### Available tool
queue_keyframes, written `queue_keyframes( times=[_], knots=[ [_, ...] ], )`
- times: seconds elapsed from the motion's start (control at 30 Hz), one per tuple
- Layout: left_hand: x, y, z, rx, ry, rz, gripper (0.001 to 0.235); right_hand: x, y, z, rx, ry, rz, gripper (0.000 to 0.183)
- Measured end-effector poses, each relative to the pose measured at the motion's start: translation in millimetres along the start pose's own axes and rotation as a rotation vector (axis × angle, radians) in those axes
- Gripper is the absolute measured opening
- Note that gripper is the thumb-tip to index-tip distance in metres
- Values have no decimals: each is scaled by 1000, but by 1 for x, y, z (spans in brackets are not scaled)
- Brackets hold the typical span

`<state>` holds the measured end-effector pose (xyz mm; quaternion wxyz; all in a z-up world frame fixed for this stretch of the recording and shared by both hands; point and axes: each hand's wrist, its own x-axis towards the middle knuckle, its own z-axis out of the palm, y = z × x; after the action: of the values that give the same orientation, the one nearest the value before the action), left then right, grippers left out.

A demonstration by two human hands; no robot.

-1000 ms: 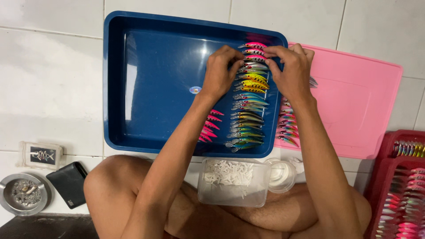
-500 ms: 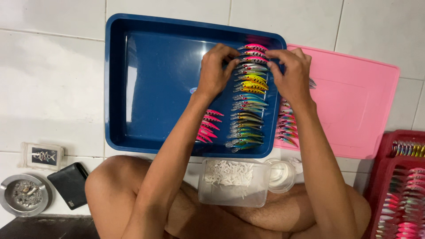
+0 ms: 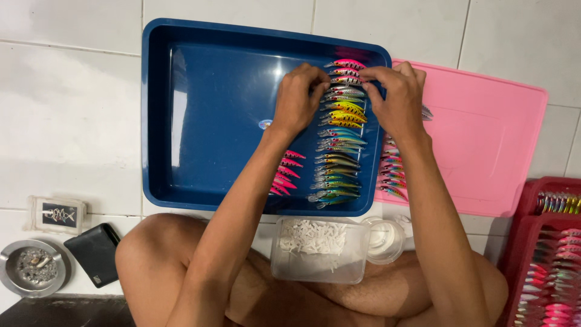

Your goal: The person sits on the floor and assembles fishing lures by inserting small white plastic pieces into the body of pink lures. They pick up a lure, insert the piece, and place it into a blue tray, repeating this process for multiple lures.

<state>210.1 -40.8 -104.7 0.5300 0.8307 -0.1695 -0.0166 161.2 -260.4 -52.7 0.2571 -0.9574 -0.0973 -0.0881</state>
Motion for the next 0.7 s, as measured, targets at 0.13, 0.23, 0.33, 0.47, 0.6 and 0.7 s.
queue_keyframes(
  times=[0.13,0.23,0.33,0.47,0.6,0.7],
  knots=[
    [0,1,-2,-18,-8,16,8,-2,6,3,-48,-5,-32,28],
    [-1,2,-3,-31,-21,13,7,-3,7,4,-50,-5,-1,28],
    [-1,5,-6,-49,-44,8,7,-2,5,3,-48,-16,3,27],
    [-1,6,-8,-47,-59,14,8,-2,5,4,-24,-10,11,28],
    [0,6,-11,-49,-55,17,9,-2,-2,-1,21,-12,31,30],
    [-1,8,-14,-79,-60,1,9,-4,-1,-2,52,18,20,32]
  ],
)
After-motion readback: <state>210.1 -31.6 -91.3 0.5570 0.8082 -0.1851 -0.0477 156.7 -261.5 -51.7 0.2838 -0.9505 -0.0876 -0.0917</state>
